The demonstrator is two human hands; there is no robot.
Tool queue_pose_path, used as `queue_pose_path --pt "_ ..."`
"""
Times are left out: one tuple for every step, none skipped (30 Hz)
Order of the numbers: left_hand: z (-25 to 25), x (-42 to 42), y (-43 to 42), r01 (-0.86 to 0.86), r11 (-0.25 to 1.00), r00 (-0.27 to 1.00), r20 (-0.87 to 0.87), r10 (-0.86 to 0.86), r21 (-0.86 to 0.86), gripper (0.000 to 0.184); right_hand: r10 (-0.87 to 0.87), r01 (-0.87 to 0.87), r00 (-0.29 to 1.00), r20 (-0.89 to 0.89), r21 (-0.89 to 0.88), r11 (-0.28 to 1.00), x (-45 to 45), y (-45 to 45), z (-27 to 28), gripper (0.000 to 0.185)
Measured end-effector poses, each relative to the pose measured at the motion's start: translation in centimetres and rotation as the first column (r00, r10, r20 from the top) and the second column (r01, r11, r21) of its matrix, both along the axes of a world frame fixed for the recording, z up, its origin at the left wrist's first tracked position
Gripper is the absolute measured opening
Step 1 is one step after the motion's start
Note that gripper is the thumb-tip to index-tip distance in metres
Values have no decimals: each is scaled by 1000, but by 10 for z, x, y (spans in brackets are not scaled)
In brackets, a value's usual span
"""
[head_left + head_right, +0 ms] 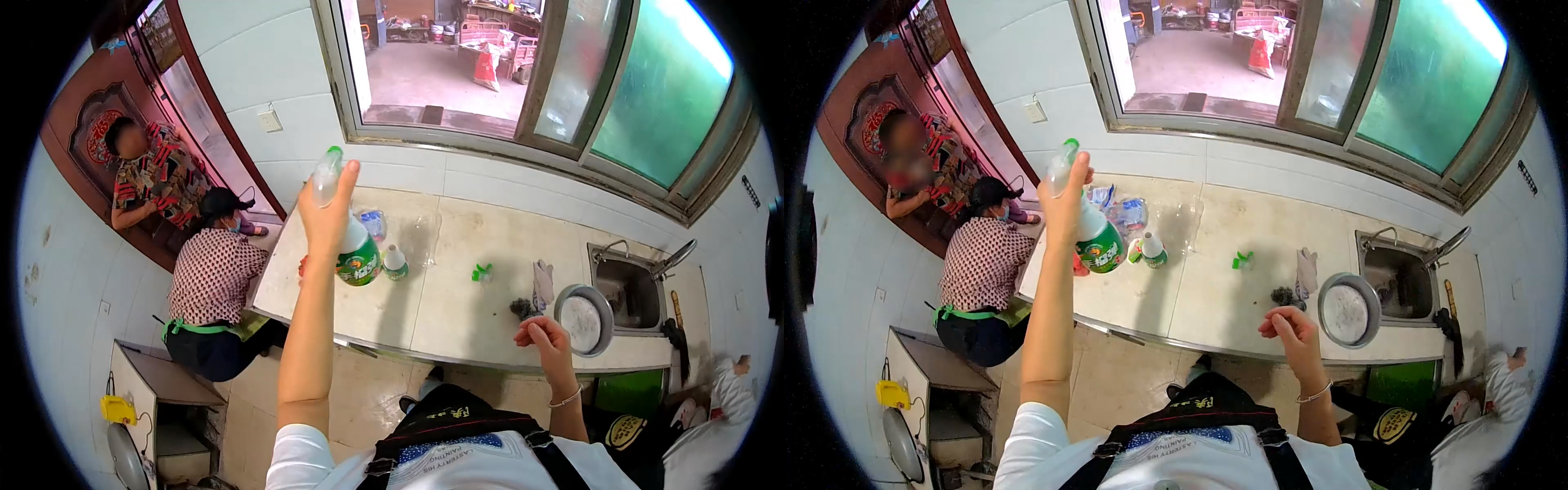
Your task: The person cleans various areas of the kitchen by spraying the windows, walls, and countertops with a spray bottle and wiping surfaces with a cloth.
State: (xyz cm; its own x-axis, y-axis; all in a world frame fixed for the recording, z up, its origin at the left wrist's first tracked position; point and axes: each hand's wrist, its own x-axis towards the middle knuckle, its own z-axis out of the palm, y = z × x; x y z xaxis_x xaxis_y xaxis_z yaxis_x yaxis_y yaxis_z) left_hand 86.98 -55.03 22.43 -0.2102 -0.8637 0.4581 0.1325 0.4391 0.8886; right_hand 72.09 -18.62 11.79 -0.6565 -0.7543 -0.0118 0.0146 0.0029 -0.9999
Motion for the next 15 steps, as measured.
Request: queue_pose_path --pt "3 -9 -9 13 999 1000 -16 -13 -38 41 17 -17 1000 -9 -12 1000 1 -8 1 17" --pt "6 -19 -17 26 997 999 -30 -28 -74 39 16 -16 1000 -12 -20 1000 1 -15 0 17" --pt "13 -28 -23 -9 997 1000 -17 7 -80 38 22 -22 1000 -9 -25 999 2 -21 0 17" --pt "18 -37 -31 -9 996 1000 -18 8 -89 38 29 -29 1000 -7 -31 999 2 -25 -2 17" --pt "24 -46 -41 7 996 1000 -18 -8 -83 38 6 -6 1000 -2 -9 1000 0 -28 -3 17" --pt "31 -57 -51 23 996 999 -21 -24 -83 39 8 -8 1000 -10 -23 1000 -3 -31 -7 17" --pt "38 -69 -58 40 996 998 -49 -44 -83 39 -46 46 999 -3 -25 999 -6 -32 -13 18" --pt "43 -79 -69 39 994 997 -56 -45 -98 39 -100 100 995 6 -25 995 -11 -33 -21 18" --pt "47 -88 -82 35 997 999 -31 -37 -62 39 -137 138 990 17 -41 990 -17 -34 -32 18" --pt "51 -99 -95 34 999 999 -4 -34 -27 38 -140 141 990 17 -58 988 -25 -36 -39 18" --pt "53 -108 -108 39 999 999 0 -39 -37 38 -216 217 976 33 -42 975 -30 -36 -45 19" --pt "57 -115 -118 43 999 998 -33 -44 -27 39 -291 293 955 48 -22 956 -31 -37 -48 19" --pt "61 -124 -128 48 999 996 -69 -49 -18 39 -340 343 939 60 -44 938 -32 -39 -46 19" --pt "64 -132 -136 54 998 996 -73 -55 -24 39 -345 347 937 59 -51 936 -36 -41 -49 19" --pt "68 -138 -140 73 997 976 -204 -76 -25 39 -371 373 927 55 -45 927 -39 -40 -49 19"
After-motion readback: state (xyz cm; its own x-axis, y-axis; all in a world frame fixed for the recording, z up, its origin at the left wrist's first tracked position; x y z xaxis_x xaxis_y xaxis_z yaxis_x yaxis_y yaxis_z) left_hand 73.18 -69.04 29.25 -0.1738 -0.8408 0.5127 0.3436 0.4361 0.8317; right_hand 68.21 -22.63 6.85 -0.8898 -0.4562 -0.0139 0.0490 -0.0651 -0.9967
